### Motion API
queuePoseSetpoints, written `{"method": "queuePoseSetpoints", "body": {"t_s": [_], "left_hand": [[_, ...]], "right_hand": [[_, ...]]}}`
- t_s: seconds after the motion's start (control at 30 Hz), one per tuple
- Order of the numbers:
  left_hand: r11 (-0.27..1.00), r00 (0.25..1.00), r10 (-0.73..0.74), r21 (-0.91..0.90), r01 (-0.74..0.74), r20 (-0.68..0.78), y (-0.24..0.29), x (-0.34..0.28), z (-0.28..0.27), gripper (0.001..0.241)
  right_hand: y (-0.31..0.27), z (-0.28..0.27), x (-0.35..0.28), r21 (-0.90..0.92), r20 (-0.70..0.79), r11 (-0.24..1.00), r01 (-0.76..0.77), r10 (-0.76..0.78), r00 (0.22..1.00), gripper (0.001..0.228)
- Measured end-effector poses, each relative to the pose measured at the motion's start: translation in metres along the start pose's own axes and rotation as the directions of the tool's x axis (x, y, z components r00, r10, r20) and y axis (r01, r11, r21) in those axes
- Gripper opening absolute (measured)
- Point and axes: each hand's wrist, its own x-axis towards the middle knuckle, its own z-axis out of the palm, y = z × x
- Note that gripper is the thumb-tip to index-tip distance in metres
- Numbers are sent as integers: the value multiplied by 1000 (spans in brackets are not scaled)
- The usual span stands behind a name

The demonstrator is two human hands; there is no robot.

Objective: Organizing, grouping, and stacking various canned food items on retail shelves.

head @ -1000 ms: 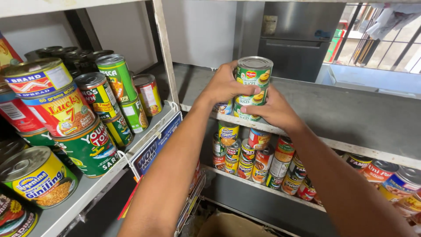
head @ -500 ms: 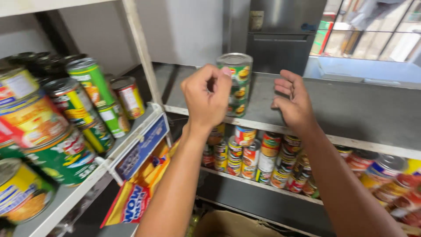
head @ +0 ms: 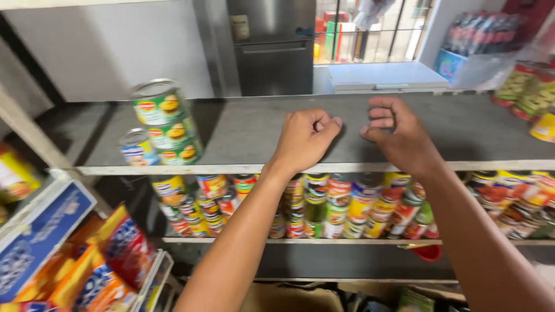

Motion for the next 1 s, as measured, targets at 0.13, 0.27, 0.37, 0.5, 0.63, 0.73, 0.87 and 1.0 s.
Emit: {"method": "queuePoseSetpoints", "body": {"t_s": [0.13,0.27,0.37,0.5,0.63,0.73,0.87,1.0], "left_hand": [[999,995,5,-32,-2,103,15,19,78,32],[1000,978,-13,-22,18,208,41,37,157,33],[1000,966,-19,-19,25,258,47,58,223,33],[998,951,-53,46,41,304,57,80,303,46],[992,933,-99,105,67,345,80,86,376,70],[969,914,-193,217,119,358,102,88,412,100],[895,863,-380,370,251,334,110,92,435,109],[885,855,-389,396,243,344,99,92,444,87]], "right_hand": [[35,-86,-16,-85,-78,996,-37,30,996,58],[73,-178,-28,-216,-194,976,-3,-40,980,52],[111,-254,-29,-303,-281,953,-26,-63,958,48],[139,-339,-25,-512,-321,853,-101,-81,944,42],[174,-395,3,-732,-168,680,43,-241,956,42],[178,-402,33,-799,59,547,250,-342,938,50],[182,-392,70,-841,220,468,271,-161,962,65],[209,-391,94,-884,300,377,277,1,954,82]]}}
